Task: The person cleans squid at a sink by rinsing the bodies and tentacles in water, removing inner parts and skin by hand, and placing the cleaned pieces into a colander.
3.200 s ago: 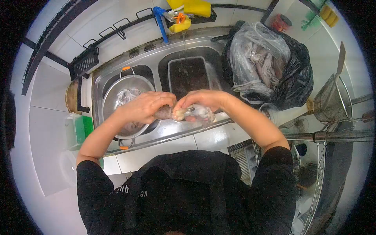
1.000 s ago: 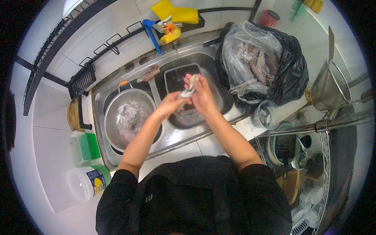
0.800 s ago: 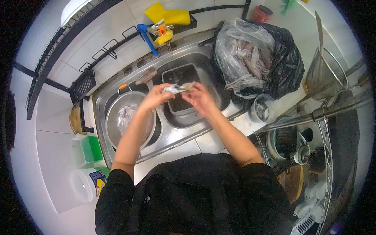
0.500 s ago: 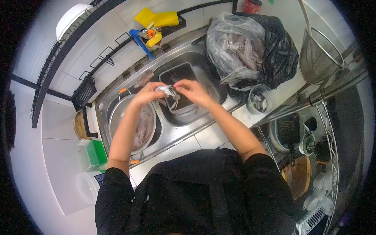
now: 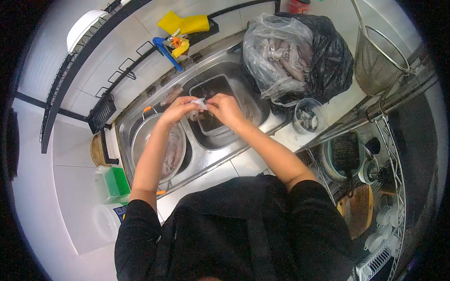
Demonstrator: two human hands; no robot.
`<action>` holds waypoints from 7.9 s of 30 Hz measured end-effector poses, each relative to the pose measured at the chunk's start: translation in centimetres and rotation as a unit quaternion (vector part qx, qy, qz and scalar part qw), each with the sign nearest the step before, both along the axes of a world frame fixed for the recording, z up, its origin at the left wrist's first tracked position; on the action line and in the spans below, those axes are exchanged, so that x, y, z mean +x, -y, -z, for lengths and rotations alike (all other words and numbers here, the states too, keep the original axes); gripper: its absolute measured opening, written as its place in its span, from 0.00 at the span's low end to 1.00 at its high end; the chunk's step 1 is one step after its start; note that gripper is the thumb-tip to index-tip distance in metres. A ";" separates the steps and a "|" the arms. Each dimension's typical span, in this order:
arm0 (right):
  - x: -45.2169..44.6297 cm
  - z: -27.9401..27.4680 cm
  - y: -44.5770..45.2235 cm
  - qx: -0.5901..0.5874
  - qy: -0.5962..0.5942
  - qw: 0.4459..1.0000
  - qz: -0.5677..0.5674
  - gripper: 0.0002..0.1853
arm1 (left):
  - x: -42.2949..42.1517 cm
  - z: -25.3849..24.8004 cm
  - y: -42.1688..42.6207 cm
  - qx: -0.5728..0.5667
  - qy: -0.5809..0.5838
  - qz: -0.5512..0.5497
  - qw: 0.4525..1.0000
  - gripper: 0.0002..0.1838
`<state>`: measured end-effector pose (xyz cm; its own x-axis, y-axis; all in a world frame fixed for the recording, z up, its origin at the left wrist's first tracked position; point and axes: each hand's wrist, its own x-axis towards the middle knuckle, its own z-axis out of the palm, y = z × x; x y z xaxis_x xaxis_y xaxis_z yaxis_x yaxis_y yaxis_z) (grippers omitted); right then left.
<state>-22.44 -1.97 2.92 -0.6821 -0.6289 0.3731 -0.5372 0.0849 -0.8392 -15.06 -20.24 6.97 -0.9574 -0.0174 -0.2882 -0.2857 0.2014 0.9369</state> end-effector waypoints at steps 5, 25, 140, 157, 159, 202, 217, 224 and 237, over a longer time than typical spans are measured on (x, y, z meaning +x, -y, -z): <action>0.1 -0.1 -0.2 -0.003 -0.016 1.000 -0.010 0.09 | -0.3 0.4 -0.6 -0.107 0.006 -0.006 0.994 0.16; -1.3 2.3 0.4 0.110 -0.164 0.977 -0.078 0.10 | -0.4 0.4 -2.9 -0.178 0.036 -0.068 0.981 0.12; -8.0 0.8 -3.4 0.117 0.291 0.941 -0.125 0.13 | -8.8 21.5 2.6 0.292 0.049 -0.307 0.904 0.06; -8.6 15.4 9.7 0.098 0.464 0.880 -0.028 0.24 | -10.1 21.1 0.2 0.270 0.046 -0.607 0.746 0.14; -9.2 15.8 9.1 0.080 0.476 0.873 -0.074 0.23 | -11.2 22.0 0.5 0.404 -0.109 -0.518 0.746 0.11; -9.9 16.2 11.9 0.210 0.181 0.946 -0.166 0.24 | -8.1 22.4 1.5 0.347 -0.010 -0.502 0.792 0.28; -9.2 12.2 8.4 0.103 0.399 0.904 -0.109 0.13 | -6.6 19.4 1.6 0.523 0.041 -0.356 0.773 0.15; -7.0 7.5 6.8 0.086 -0.063 0.994 0.022 0.14 | -5.9 18.8 0.2 0.618 -0.025 -0.291 0.730 0.09; -3.4 4.5 3.8 0.111 -0.039 0.990 -0.079 0.10 | -4.2 18.4 -1.5 0.634 -0.043 -0.320 0.702 0.07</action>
